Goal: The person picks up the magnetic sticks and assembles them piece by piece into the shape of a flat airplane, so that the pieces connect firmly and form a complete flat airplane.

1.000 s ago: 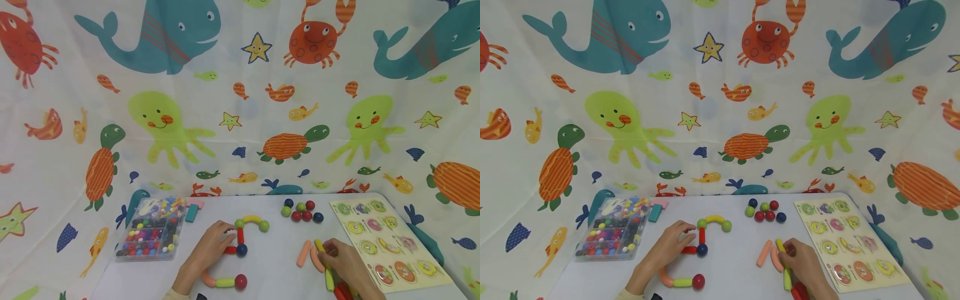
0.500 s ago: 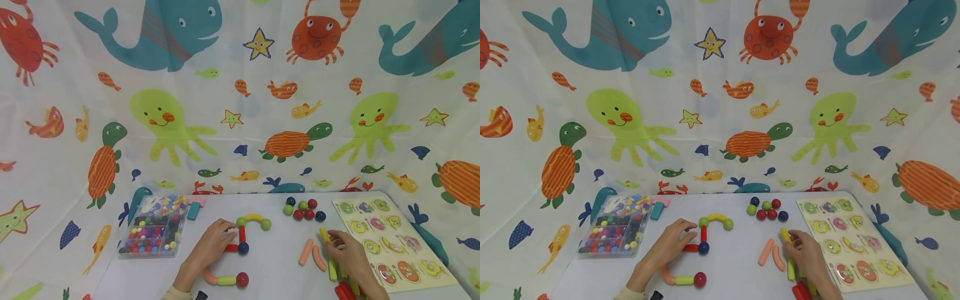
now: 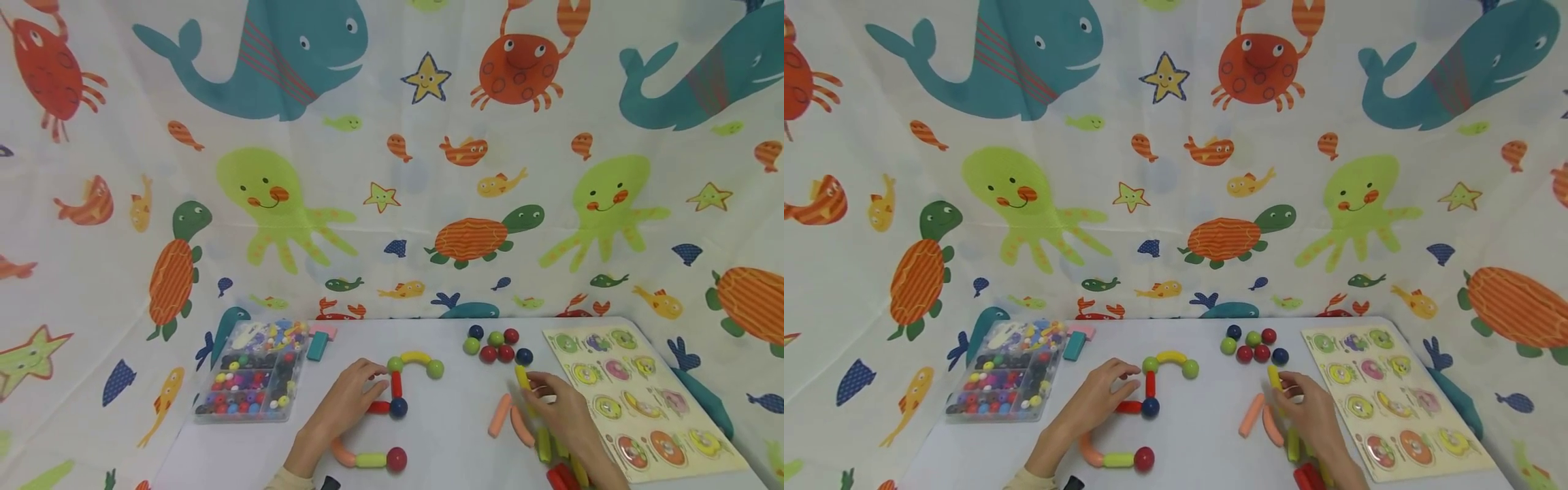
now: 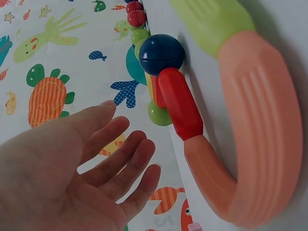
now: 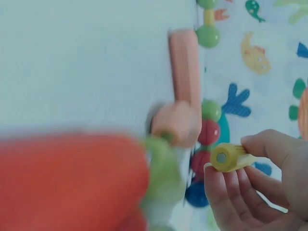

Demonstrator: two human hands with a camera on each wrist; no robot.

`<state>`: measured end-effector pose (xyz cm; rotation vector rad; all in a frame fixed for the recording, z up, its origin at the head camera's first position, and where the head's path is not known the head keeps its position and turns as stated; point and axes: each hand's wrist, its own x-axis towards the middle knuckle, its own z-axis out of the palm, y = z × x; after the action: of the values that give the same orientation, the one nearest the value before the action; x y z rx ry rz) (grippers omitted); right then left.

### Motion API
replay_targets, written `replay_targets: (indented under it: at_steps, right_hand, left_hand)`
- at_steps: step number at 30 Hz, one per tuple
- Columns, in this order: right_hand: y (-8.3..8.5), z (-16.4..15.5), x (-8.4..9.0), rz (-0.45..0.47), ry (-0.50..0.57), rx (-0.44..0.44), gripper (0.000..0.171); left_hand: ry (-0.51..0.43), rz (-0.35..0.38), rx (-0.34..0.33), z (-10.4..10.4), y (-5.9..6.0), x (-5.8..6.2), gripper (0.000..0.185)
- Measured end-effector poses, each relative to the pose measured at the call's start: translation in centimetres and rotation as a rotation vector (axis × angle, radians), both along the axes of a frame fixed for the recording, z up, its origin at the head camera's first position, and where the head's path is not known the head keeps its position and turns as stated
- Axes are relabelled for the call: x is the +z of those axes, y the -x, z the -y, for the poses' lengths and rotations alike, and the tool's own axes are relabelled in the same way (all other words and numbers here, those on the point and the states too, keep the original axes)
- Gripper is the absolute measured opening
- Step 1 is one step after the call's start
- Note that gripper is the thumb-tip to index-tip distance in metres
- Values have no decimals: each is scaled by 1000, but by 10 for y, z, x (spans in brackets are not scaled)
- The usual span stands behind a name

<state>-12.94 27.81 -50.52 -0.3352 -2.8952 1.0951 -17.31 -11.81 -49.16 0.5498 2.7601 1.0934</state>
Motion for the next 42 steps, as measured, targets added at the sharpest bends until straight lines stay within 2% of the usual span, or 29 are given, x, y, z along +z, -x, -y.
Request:
replay_targets:
  at_steps: [5,8,16,19,25,33,38,42]
  right_hand:
    - [1,21,3,61,84,-12,52]
    - [3,35,4,77,109,-12,48]
    - [8,71,0,22,161,55,36]
    - [9,83,-3,35,189,55,35]
    - [11,101,-12,43,190,65,33]
    - [16,121,-16,48,168,105,33]
    - [20,128,-17,65,163,115,33]
    - [23,133,-18,68,175,111,34]
  left_hand:
    - [-12,0,0,1,0,-1,33]
    - [-12,3,2,1,0,-2,33]
    - [2,-14,2,0,-1,0,33]
    - [2,-15,3,-1,-1,0,33]
    - [7,-19,-3,0,0,-2,34]
    - [2,31,4,-1,-1,-5,33]
    - [8,32,-29,-4,-2,-8,33]
    - [10,29,-84,-5,-4,-11,34]
